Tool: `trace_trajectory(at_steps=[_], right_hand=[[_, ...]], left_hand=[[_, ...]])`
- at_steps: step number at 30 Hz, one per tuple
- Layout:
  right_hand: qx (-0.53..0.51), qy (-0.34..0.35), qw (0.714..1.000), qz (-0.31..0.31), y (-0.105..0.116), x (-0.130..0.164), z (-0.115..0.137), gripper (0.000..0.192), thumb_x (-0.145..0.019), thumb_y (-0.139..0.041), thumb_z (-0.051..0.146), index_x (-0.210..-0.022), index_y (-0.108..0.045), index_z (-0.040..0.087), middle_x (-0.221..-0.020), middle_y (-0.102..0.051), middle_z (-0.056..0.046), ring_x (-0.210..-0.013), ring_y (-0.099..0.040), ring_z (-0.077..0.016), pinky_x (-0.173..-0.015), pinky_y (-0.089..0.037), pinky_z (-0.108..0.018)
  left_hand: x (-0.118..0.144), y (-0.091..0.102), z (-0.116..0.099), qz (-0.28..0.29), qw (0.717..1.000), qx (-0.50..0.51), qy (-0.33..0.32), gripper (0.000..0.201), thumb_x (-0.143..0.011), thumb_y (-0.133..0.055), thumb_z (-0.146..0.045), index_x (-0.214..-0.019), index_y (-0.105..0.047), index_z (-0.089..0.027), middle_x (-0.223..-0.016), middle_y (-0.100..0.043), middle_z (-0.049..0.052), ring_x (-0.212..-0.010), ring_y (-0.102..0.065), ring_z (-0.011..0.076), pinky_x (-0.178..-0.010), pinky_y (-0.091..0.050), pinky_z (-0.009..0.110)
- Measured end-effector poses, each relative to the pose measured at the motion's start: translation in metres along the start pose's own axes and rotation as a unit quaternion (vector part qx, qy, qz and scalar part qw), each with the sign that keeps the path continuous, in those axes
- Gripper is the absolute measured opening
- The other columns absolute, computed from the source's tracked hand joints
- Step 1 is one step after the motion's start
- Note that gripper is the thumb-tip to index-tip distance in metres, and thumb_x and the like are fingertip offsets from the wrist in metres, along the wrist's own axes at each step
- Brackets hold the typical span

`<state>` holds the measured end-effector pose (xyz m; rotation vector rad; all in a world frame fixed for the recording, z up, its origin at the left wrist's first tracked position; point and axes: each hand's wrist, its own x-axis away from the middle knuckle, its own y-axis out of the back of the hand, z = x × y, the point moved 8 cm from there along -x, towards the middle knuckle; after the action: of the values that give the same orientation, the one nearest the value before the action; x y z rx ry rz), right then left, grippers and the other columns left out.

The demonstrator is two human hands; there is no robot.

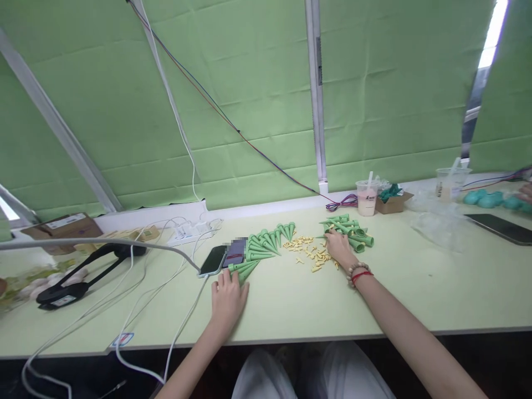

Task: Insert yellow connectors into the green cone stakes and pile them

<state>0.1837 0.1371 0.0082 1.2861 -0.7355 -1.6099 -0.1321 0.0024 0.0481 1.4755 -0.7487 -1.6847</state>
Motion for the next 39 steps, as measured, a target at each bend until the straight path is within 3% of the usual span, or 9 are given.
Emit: trace_trajectory(at_steps=[5,8,12,15,19,21,26,33,39], right_hand=[[-0.021,0.010,1.000,-0.009,0.007,0.003,0.009,0.034,-0.081,-0.043,0.009,-0.107,-0.064,0.016,-0.123,-0.054,-0.014,-0.113,-0.045,-0.0249,-0.087,-0.032,-0.035],[-0.097,0.033,0.995,-0.016,0.011,0.003,0.018,0.030,-0.083,-0.044,0.016,-0.106,-0.064,0.016,-0.117,-0.058,-0.011,-0.112,-0.047,-0.0229,-0.090,-0.033,-0.034],[-0.163,0.106,0.981,0.011,0.008,0.006,0.037,0.027,-0.083,-0.046,0.020,-0.101,-0.066,0.018,-0.109,-0.062,-0.008,-0.107,-0.051,-0.0212,-0.090,-0.035,-0.033],[-0.192,0.148,0.969,0.040,0.006,0.011,0.049,0.030,-0.085,-0.045,0.023,-0.107,-0.065,0.018,-0.107,-0.064,-0.009,-0.106,-0.054,-0.0212,-0.091,-0.036,-0.033],[-0.203,0.173,0.961,0.076,0.010,0.016,0.061,0.034,-0.087,-0.045,0.029,-0.112,-0.064,0.018,-0.103,-0.068,-0.008,-0.100,-0.059,-0.0222,-0.089,-0.038,-0.034],[-0.187,0.166,0.966,0.073,0.013,0.016,0.061,0.032,-0.086,-0.046,0.030,-0.107,-0.067,0.019,-0.103,-0.069,-0.008,-0.097,-0.060,-0.0223,-0.086,-0.040,-0.033],[-0.135,0.106,0.985,0.024,0.017,0.009,0.041,0.024,-0.084,-0.049,0.024,-0.094,-0.071,0.020,-0.095,-0.071,-0.007,-0.087,-0.063,-0.0203,-0.074,-0.043,-0.028],[-0.180,0.075,0.978,0.069,0.001,0.005,0.020,0.020,-0.080,-0.057,0.032,-0.082,-0.072,0.019,-0.080,-0.071,-0.005,-0.072,-0.063,-0.0181,-0.065,-0.043,-0.027],[-0.134,0.130,0.982,-0.010,0.018,0.015,0.041,0.032,-0.088,-0.047,0.036,-0.110,-0.064,0.020,-0.114,-0.064,-0.010,-0.108,-0.054,-0.0237,-0.089,-0.035,-0.037]], left_hand=[[-0.005,0.006,0.001,-0.006,0.989,0.147,-0.026,0.022,-0.077,-0.053,-0.029,-0.091,-0.063,-0.015,-0.097,-0.061,0.012,-0.094,-0.057,0.0276,-0.078,-0.045,0.040],[-0.016,0.017,-0.017,-0.011,0.938,0.347,-0.002,0.027,-0.076,-0.056,-0.041,-0.092,-0.062,-0.020,-0.094,-0.064,0.006,-0.082,-0.061,0.0214,-0.070,-0.048,0.034],[-0.046,0.022,-0.052,-0.022,0.831,0.555,0.045,0.033,-0.071,-0.063,-0.038,-0.099,-0.061,-0.021,-0.092,-0.063,0.005,-0.074,-0.059,0.0161,-0.060,-0.046,0.026],[-0.077,0.008,-0.076,-0.024,0.744,0.662,0.089,0.034,-0.061,-0.073,-0.036,-0.090,-0.064,-0.019,-0.085,-0.060,0.003,-0.062,-0.052,0.0105,-0.054,-0.042,0.022],[-0.099,-0.040,-0.101,0.061,0.551,0.801,0.227,0.033,-0.063,-0.072,-0.041,-0.080,-0.061,-0.015,-0.059,-0.046,-0.004,-0.046,-0.039,0.0043,-0.045,-0.033,0.018],[-0.102,-0.052,-0.111,0.083,0.490,0.832,0.246,0.034,-0.065,-0.071,-0.041,-0.084,-0.060,-0.015,-0.066,-0.052,-0.002,-0.044,-0.040,0.0026,-0.041,-0.029,0.018],[-0.093,-0.062,-0.122,0.141,0.484,0.831,0.234,0.036,-0.067,-0.071,-0.040,-0.089,-0.058,-0.015,-0.071,-0.060,0.000,-0.038,-0.034,0.0009,-0.037,-0.019,0.019],[-0.083,-0.064,-0.121,0.173,0.454,0.834,0.261,0.044,-0.070,-0.061,-0.056,-0.089,-0.056,-0.016,-0.043,-0.030,-0.010,-0.033,-0.023,0.0030,-0.037,-0.012,0.020],[-0.077,-0.065,-0.137,0.214,0.421,0.843,0.258,0.043,-0.078,-0.049,-0.059,-0.087,-0.054,-0.017,-0.042,-0.024,-0.010,-0.032,-0.018,0.0037,-0.037,-0.009,0.019]])
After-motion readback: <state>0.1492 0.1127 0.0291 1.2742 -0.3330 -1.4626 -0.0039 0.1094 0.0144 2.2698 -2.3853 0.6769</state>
